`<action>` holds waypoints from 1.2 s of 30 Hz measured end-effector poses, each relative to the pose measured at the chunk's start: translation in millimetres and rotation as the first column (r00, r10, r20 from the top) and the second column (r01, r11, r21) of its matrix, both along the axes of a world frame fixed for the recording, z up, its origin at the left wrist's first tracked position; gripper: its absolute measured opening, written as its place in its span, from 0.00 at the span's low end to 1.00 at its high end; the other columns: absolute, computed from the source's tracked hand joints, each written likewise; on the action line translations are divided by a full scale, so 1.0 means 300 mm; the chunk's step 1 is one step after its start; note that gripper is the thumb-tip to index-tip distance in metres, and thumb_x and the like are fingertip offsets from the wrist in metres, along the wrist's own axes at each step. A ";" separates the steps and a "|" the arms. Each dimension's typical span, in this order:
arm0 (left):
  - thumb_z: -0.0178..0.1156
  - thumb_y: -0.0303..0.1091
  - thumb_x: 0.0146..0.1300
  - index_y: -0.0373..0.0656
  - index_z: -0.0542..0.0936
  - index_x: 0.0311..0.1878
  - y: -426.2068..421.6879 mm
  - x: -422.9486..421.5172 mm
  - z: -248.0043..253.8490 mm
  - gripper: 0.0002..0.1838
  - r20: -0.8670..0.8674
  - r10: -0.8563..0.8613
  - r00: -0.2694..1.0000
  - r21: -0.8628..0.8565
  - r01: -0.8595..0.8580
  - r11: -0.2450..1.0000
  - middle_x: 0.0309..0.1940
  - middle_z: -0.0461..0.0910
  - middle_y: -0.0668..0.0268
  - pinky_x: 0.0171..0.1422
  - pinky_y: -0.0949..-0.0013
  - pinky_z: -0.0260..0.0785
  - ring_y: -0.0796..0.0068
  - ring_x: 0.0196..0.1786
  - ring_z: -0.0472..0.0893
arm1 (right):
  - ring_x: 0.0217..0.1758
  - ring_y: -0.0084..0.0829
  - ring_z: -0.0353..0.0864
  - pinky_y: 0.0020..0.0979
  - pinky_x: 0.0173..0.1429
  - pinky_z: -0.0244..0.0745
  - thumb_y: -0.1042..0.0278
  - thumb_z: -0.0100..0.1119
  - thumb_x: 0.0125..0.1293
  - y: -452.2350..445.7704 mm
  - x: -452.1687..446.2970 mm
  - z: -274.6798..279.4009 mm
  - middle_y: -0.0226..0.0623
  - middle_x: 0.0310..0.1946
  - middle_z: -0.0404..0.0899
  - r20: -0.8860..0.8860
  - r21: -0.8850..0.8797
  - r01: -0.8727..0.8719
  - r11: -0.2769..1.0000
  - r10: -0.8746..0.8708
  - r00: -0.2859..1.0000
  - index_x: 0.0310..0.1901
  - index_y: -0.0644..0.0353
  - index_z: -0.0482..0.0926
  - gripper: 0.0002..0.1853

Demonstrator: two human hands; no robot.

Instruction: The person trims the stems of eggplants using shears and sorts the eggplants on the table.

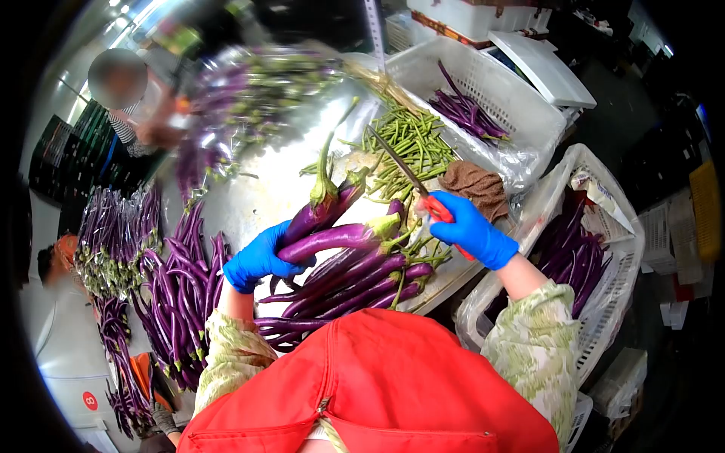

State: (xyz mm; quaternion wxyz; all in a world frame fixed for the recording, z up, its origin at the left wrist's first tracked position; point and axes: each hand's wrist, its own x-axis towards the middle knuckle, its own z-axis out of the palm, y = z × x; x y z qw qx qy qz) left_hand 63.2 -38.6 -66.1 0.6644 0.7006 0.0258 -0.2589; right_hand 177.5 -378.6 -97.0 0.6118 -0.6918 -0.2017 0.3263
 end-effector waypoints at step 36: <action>0.67 0.40 0.53 0.41 0.73 0.51 0.676 -0.624 0.273 0.24 0.192 0.606 -0.772 -0.936 -0.330 -0.124 0.40 0.77 0.65 0.46 0.70 0.70 0.74 0.40 0.76 | 0.36 0.23 0.72 0.23 0.42 0.70 0.73 0.53 0.57 0.065 0.020 -0.093 0.33 0.35 0.73 -0.182 0.336 0.061 0.940 0.001 0.983 0.58 0.60 0.65 0.25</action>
